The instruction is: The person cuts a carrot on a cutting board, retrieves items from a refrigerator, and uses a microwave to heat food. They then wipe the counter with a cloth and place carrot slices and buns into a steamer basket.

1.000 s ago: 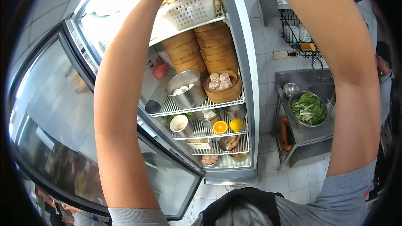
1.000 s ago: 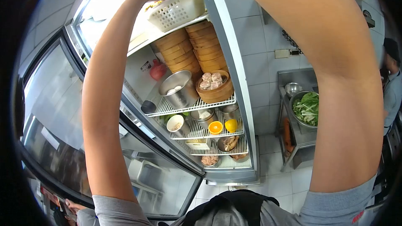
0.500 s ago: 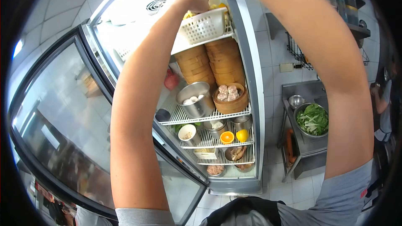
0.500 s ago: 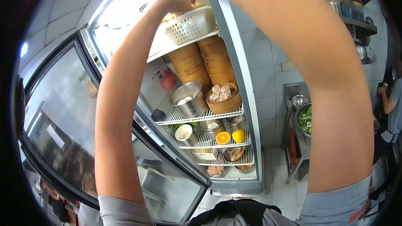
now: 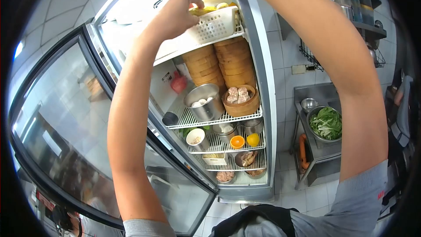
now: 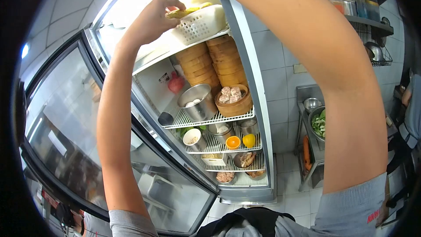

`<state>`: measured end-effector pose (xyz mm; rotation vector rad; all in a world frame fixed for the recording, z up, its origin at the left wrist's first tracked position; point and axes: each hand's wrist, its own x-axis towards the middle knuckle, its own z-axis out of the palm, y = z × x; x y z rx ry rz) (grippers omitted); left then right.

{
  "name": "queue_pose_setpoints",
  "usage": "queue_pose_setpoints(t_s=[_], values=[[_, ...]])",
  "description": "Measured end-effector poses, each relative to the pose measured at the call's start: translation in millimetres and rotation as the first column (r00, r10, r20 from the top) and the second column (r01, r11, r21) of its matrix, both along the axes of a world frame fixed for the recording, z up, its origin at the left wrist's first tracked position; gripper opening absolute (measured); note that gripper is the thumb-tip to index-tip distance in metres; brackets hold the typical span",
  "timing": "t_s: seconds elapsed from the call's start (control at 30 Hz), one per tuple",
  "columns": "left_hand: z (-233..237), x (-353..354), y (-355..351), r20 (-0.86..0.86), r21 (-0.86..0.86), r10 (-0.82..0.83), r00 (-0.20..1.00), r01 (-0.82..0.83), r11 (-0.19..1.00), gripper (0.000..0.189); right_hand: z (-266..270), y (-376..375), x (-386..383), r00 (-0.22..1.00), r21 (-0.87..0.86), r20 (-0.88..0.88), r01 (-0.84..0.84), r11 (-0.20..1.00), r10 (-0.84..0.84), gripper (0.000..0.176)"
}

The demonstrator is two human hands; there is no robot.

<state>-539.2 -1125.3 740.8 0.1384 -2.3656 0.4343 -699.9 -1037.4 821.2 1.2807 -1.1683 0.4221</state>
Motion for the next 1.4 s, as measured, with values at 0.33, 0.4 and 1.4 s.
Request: queue_pose_setpoints(t_s=[0.33,0.4,1.4], values=[[-9.4,27.6,10.6,-0.146,-0.083,0.037,0.989,-0.05,0.995,0.034,-52.9,-3.1,4.8,0.96,-0.079,-0.046,-0.28,0.957,0.277,0.035],[-11.9,52.1,23.4,-0.2,-0.044,0.05,0.979,-0.06,0.997,0.032,-58.3,-3.2,7.8,0.94,-0.083,-0.068,-0.339,0.937,0.334,0.034],[-555.7,404.8,264.0,-0.582,0.389,0.727,0.366,0.91,-0.147,0.037,-256.1,-11.1,157.4,0.62,0.169,0.506,-0.753,0.636,0.6,0.065]])
